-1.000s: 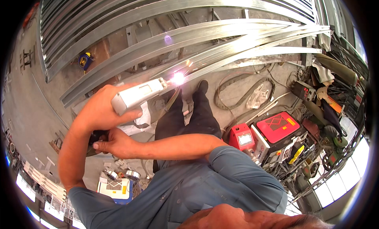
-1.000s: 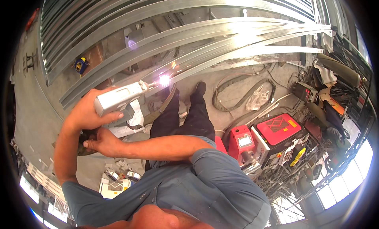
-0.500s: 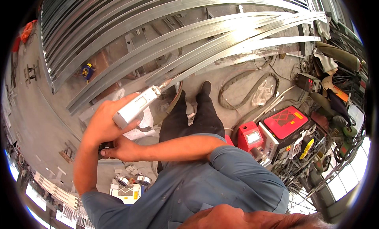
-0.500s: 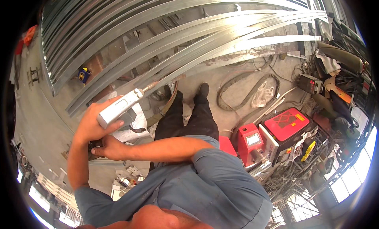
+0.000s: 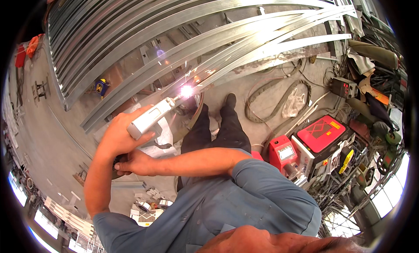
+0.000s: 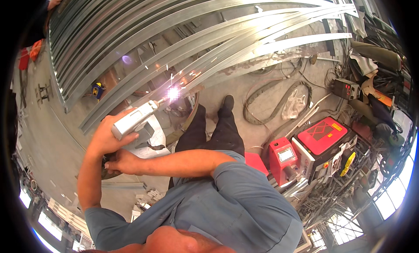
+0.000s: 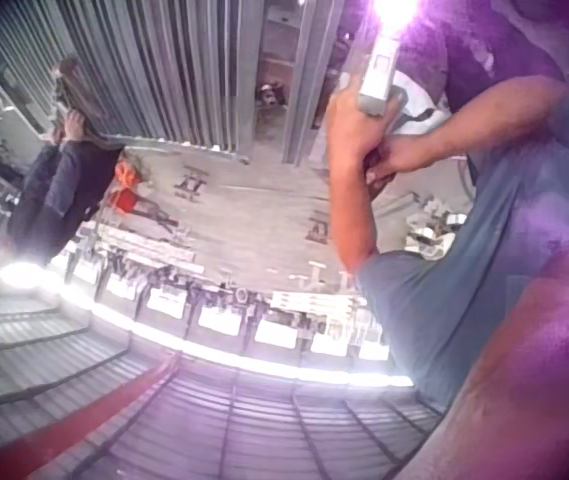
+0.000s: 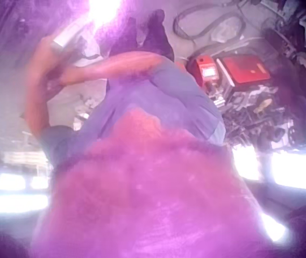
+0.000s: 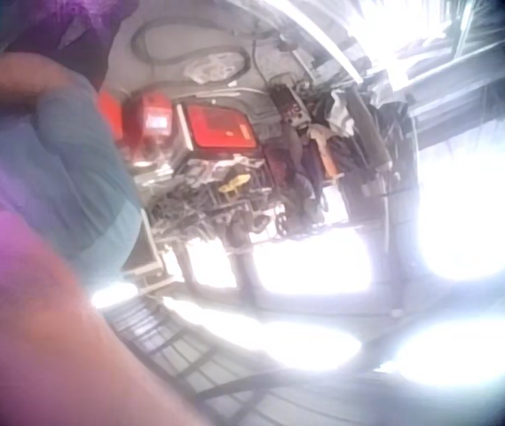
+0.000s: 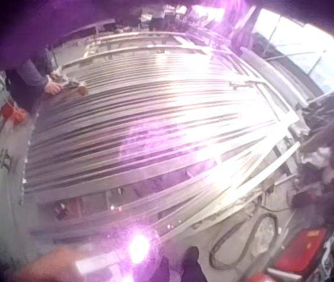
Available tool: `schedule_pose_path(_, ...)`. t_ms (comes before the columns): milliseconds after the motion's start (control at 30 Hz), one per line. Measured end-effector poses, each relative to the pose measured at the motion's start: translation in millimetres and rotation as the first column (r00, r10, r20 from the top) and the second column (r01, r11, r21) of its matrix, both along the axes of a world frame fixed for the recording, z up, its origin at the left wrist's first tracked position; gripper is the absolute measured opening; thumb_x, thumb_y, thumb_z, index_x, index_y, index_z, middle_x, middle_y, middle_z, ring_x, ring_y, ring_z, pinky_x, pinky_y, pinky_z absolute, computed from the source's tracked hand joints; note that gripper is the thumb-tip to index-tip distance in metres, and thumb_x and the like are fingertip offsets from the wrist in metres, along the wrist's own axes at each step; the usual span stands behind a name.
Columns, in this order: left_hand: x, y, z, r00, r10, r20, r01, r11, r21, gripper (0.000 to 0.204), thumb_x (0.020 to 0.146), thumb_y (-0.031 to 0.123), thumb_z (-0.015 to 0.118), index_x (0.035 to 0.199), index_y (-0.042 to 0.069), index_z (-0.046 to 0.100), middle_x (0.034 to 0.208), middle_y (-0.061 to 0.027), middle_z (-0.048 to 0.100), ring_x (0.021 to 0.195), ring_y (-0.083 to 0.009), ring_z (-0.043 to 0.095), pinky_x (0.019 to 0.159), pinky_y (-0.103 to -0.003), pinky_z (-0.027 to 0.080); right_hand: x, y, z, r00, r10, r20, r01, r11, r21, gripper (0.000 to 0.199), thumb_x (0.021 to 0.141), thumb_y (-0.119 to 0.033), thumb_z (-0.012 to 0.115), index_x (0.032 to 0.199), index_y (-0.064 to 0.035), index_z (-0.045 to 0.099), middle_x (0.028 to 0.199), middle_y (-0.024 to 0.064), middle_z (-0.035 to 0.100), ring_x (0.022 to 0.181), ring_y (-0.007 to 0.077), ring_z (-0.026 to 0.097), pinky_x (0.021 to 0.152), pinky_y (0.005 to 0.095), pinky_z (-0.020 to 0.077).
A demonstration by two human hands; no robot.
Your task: The person prepares a welding torch by attaching a small metal component, then welds several long metal bars arranged on a workbench. The person holds the bars in place with one hand while applying the welding torch with the other, creating visible sparks along the seams.
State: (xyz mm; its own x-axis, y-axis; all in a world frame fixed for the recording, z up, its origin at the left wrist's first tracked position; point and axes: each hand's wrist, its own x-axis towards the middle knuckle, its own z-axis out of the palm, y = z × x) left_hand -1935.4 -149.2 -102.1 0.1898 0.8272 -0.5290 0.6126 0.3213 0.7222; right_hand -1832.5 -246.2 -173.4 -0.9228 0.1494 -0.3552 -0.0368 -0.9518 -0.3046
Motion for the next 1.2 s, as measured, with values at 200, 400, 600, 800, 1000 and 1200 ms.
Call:
schedule_pose_path(200, -2, -19, 36, 0.978, 0.200, 0.066, -0.203, 0.978, 0.038, 0.070, 0.077, 0.011, 0.082, 0.140, -0.005, 0.056, 0.114, -0.0165, 0.074, 0.101, -0.0201, 0.071, 0.090, -0.032, 0.052, 9, -6, 8, 0.996, -0.065, -0.060, 0.075, 0.978, 0.195, 0.031, 0.092, -0.014, 0.071, 0.116, 0.0037, 0.062, 0.097, 0.0143, 0.071, 0.092, 0.0239, 0.068, 0.082, 0.0364, 0.0536)
schedule_pose_path(400, 5, -71, 82, 0.871, 0.411, 0.269, -0.457, 0.879, 0.138, 0.060, 0.079, 0.010, 0.084, 0.131, -0.006, 0.060, 0.116, -0.0171, 0.070, 0.106, -0.0255, 0.069, 0.094, -0.039, 0.054, 54, 11, 44, 0.996, 0.042, -0.072, 0.017, 0.747, 0.665, 0.052, 0.091, -0.030, 0.076, 0.128, 0.0010, 0.057, 0.110, 0.0195, 0.069, 0.104, 0.0331, 0.067, 0.090, 0.0424, 0.0528)
schedule_pose_path(600, 55, -97, 92, 0.682, 0.606, 0.410, -0.663, 0.749, -0.004, 0.055, 0.087, 0.013, 0.076, 0.137, -0.004, 0.058, 0.117, -0.0110, 0.071, 0.101, -0.0178, 0.068, 0.092, -0.034, 0.053, 93, 12, 54, 0.982, 0.091, -0.164, 0.023, 0.810, 0.586, 0.044, 0.092, -0.029, 0.076, 0.118, 0.0033, 0.061, 0.104, 0.0119, 0.068, 0.097, 0.0216, 0.064, 0.086, 0.0377, 0.0522)
schedule_pose_path(800, 125, -60, 17, 0.678, 0.609, 0.410, -0.710, 0.687, 0.154, 0.042, 0.088, 0.005, 0.076, 0.126, -0.006, 0.065, 0.107, -0.0110, 0.074, 0.094, -0.0134, 0.068, 0.081, -0.028, 0.054, 150, 22, 4, 0.983, 0.178, 0.051, -0.181, 0.863, 0.472, 0.038, 0.086, -0.016, 0.070, 0.120, 0.0004, 0.061, 0.102, 0.0090, 0.068, 0.099, 0.0229, 0.064, 0.089, 0.0385, 0.0519)
schedule_pose_path(1000, 145, -12, -33, 0.625, 0.729, 0.279, -0.773, 0.629, 0.087, 0.033, 0.093, 0.013, 0.075, 0.119, -0.006, 0.067, 0.094, -0.0064, 0.072, 0.074, -0.0116, 0.065, 0.065, -0.028, 0.053, 171, 58, -12, 0.982, 0.010, 0.189, -0.038, 0.989, 0.145, 0.030, 0.080, -0.012, 0.062, 0.108, -0.0023, 0.063, 0.095, 0.0038, 0.064, 0.087, 0.0150, 0.060, 0.076, 0.0319, 0.0484)
schedule_pose_path(1200, 144, 15, -69, 0.637, 0.741, 0.210, -0.769, 0.627, 0.121, 0.037, 0.094, 0.018, 0.075, 0.121, -0.007, 0.067, 0.092, -0.0058, 0.071, 0.071, -0.0119, 0.065, 0.061, -0.028, 0.052, 166, 70, -36, 0.973, -0.065, 0.220, 0.063, 0.998, 0.016, 0.027, 0.081, -0.014, 0.061, 0.105, -0.0016, 0.060, 0.092, 0.0043, 0.061, 0.087, 0.0155, 0.057, 0.079, 0.0316, 0.0452)
